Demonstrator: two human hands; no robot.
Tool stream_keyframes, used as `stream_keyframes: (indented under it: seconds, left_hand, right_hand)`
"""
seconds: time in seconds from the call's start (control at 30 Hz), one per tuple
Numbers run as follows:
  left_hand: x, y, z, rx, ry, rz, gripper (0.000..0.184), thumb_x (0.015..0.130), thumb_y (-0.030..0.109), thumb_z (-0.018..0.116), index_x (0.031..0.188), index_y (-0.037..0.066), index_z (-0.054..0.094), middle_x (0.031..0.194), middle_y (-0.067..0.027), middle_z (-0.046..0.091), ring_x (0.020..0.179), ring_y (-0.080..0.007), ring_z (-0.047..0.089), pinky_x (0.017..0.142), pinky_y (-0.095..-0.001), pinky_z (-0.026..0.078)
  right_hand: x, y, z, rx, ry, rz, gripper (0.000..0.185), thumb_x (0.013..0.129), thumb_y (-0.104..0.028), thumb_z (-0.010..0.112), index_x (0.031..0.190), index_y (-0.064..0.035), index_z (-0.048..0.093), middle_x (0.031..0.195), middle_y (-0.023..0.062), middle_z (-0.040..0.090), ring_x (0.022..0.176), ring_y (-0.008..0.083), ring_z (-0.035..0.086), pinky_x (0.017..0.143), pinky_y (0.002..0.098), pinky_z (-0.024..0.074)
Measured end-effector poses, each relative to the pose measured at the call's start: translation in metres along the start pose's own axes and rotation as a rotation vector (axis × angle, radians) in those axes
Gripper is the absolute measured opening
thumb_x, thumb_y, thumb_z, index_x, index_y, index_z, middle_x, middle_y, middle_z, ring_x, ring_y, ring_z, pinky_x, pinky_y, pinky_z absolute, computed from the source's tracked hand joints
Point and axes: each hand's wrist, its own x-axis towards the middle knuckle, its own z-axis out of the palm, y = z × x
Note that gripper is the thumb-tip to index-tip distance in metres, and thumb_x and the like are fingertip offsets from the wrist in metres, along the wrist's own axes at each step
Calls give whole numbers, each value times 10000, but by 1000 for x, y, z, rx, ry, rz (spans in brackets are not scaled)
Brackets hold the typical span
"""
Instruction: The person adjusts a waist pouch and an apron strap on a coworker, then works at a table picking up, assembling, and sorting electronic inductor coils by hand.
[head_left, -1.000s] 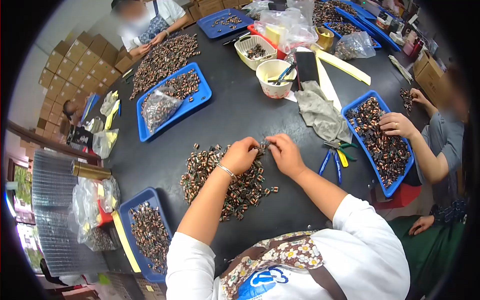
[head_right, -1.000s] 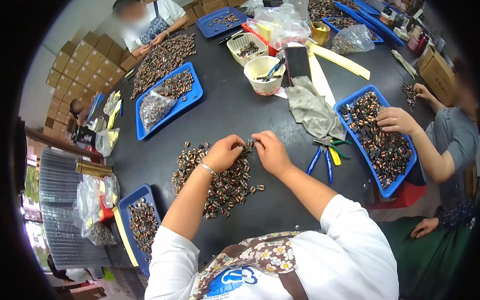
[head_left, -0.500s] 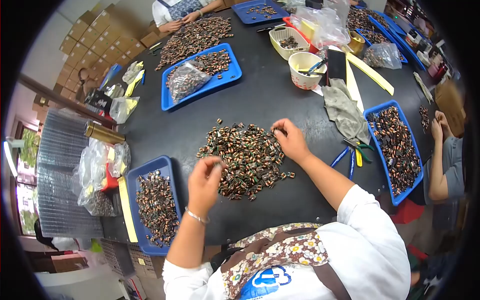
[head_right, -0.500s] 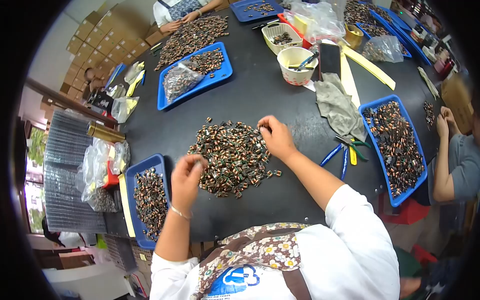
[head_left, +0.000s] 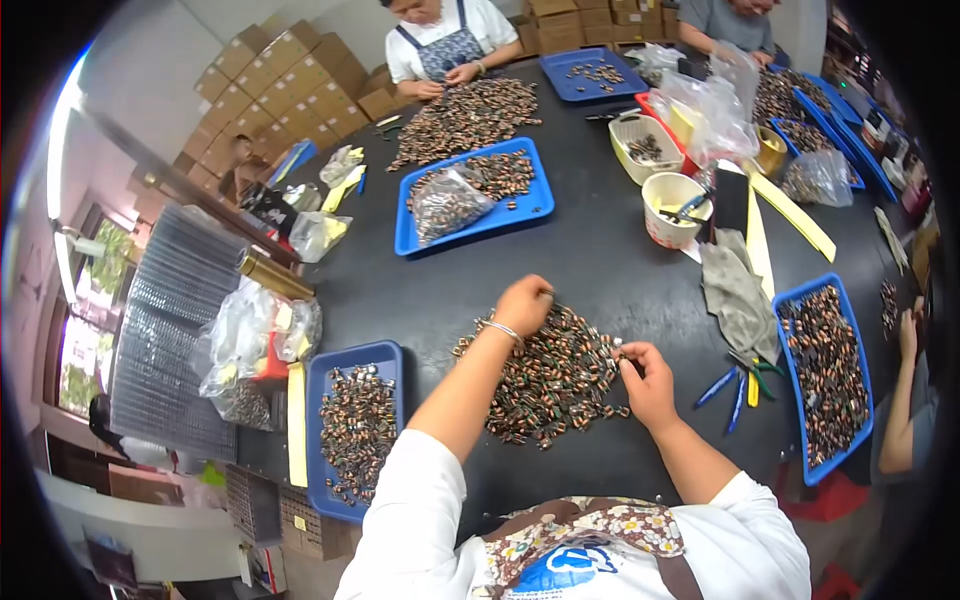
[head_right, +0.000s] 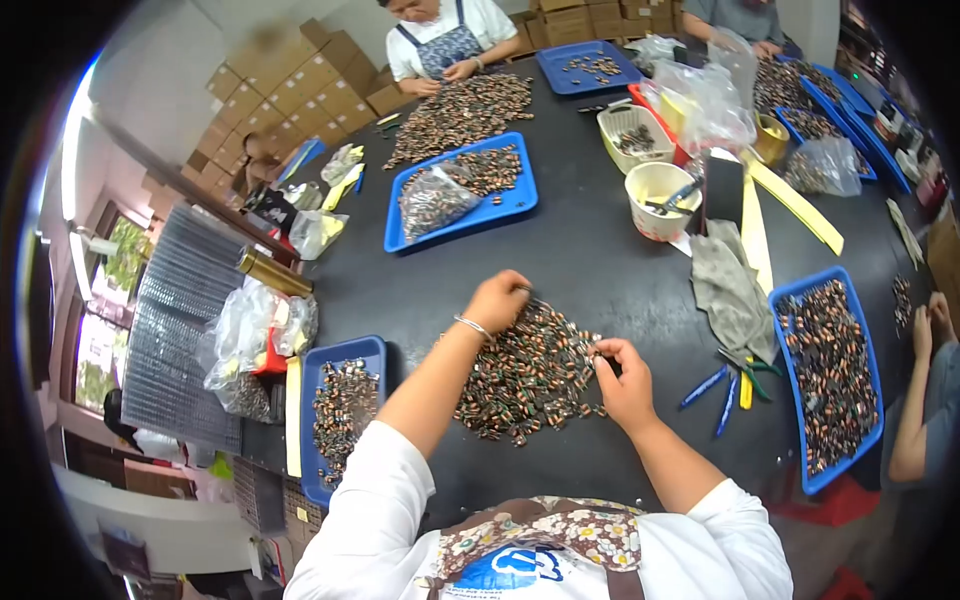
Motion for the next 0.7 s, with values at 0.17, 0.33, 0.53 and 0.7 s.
stream_keyframes:
  seconds: [0.17,0.33,0.53,0.7]
  left_hand:
    - [-26,50,7,16,-255,93,211,796,135,540,965,25,603,954,-188,622,879,-335,592,800,-362,465]
    - [-93,80,-7,-402,-162,36,147,862,59,527,996,10,564,1000,-89,623,917,-179,612,821,-300,475]
    - [-202,53,-2,-715,-326,-266,208,882,45,534,1086,10,558,951,-74,640,881,-112,605,794,-246,490]
    - [-240,26,16,-933,-229,-360,186,894,47,523,1074,2,538,944,-86,628,846,-124,600,777,-257,502]
  right_hand:
    - [2,5,-2,97,-3,11,145,849,8,511,991,7,542,941,46,621,860,93,566,798,237,437]
    - [1,1,-4,125,-9,31,149,850,0,524,996,7,548,941,48,621,861,97,569,795,238,440]
    - [-18,-6,-3,36,-91,-41,141,832,-12,553,967,-8,592,921,63,625,822,116,581,741,246,459]
    - [-34,-41,10,-141,-317,-166,162,764,6,609,922,-19,636,899,96,617,785,183,598,682,272,477]
